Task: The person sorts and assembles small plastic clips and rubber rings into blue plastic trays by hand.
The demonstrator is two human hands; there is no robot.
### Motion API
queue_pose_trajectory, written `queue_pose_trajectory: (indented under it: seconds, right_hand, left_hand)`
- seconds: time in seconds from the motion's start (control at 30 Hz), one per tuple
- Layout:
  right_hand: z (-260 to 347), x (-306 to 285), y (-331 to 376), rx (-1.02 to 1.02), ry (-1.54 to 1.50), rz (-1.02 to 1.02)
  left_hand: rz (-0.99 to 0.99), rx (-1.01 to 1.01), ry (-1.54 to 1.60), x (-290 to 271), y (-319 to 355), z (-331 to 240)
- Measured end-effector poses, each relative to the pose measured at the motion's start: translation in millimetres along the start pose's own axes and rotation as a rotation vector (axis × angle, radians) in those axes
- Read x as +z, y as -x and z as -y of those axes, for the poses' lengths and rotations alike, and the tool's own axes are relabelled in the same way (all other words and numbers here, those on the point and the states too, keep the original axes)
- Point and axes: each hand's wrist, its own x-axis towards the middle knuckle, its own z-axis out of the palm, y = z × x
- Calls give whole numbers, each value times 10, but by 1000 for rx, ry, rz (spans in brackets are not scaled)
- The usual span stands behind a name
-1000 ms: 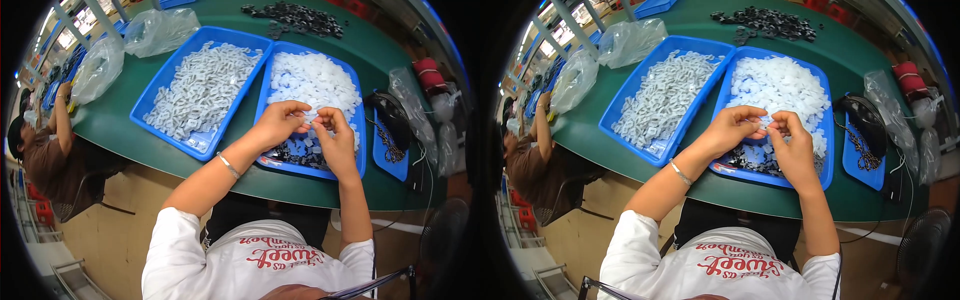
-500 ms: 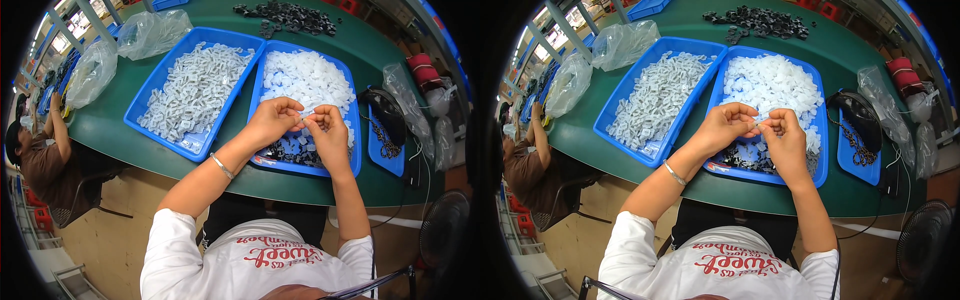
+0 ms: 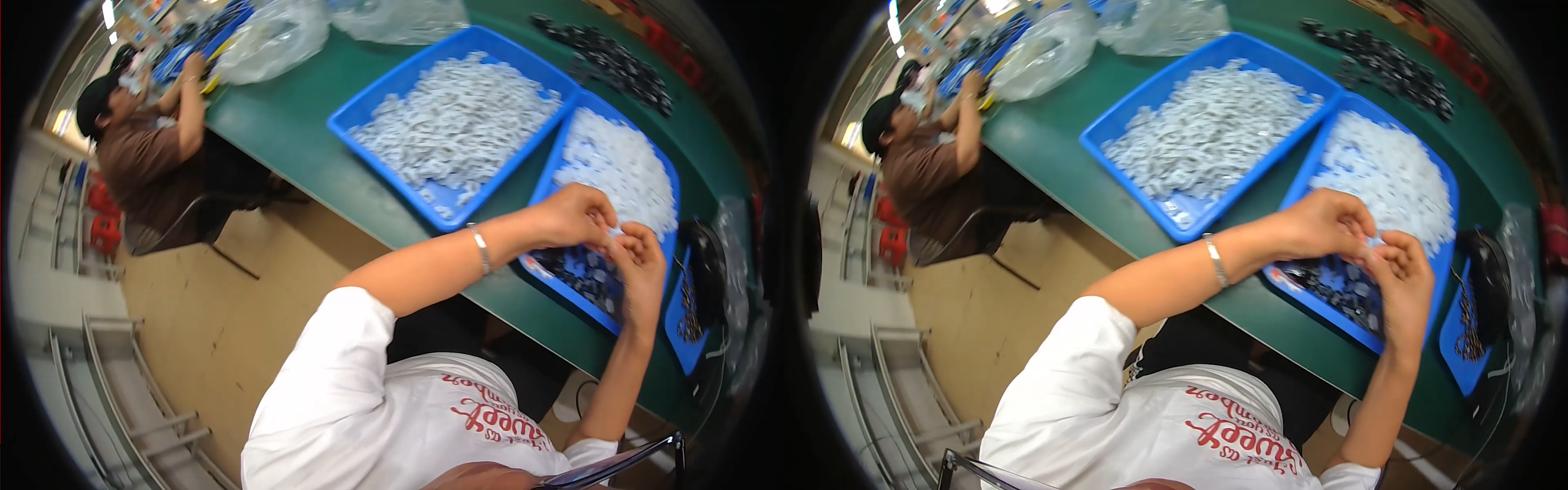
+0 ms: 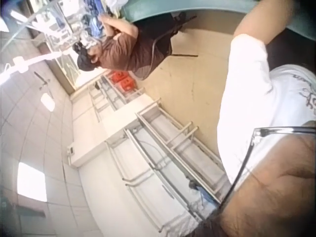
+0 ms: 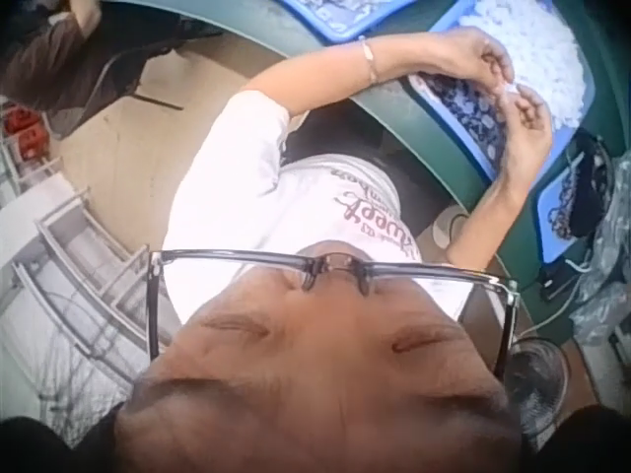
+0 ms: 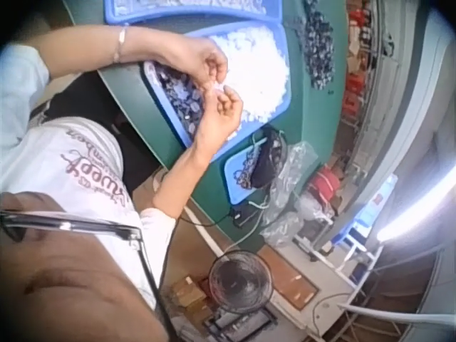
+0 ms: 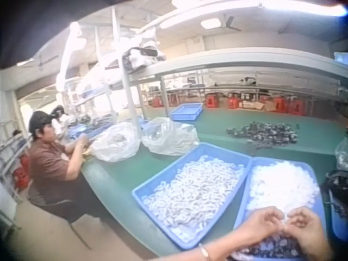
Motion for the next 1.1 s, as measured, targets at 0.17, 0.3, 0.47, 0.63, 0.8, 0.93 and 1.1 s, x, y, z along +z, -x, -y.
queue_pose_trajectory:
  seconds: [0.17,0.3,0.47,0.63,0.8,0.93,1.1]
  right_hand:
    - [-50,2,-24,8,-10,44]
    - [-139,15,-13,2,38,-11]
    - [-260,138,18,-169,196,-80]
    - [-258,90,60,-219,212,-150]
    - [-349,14,33,-219,97,-134]
    - [-271,-72,114,-164,77,-106]
    - [-49,38,123,-180,17,-176]
  left_hand:
    - [-38,98,-149,-5,-18,67]
    - [-97,253,-431,35,63,62]
    - [-203,524,-803,120,86,138]
    - [-198,389,-631,94,100,62]
    - [-19,161,-95,24,-5,139]
    - [36,113,57,85,-129,206]
    - [-211,90,-169,23,-13,19]
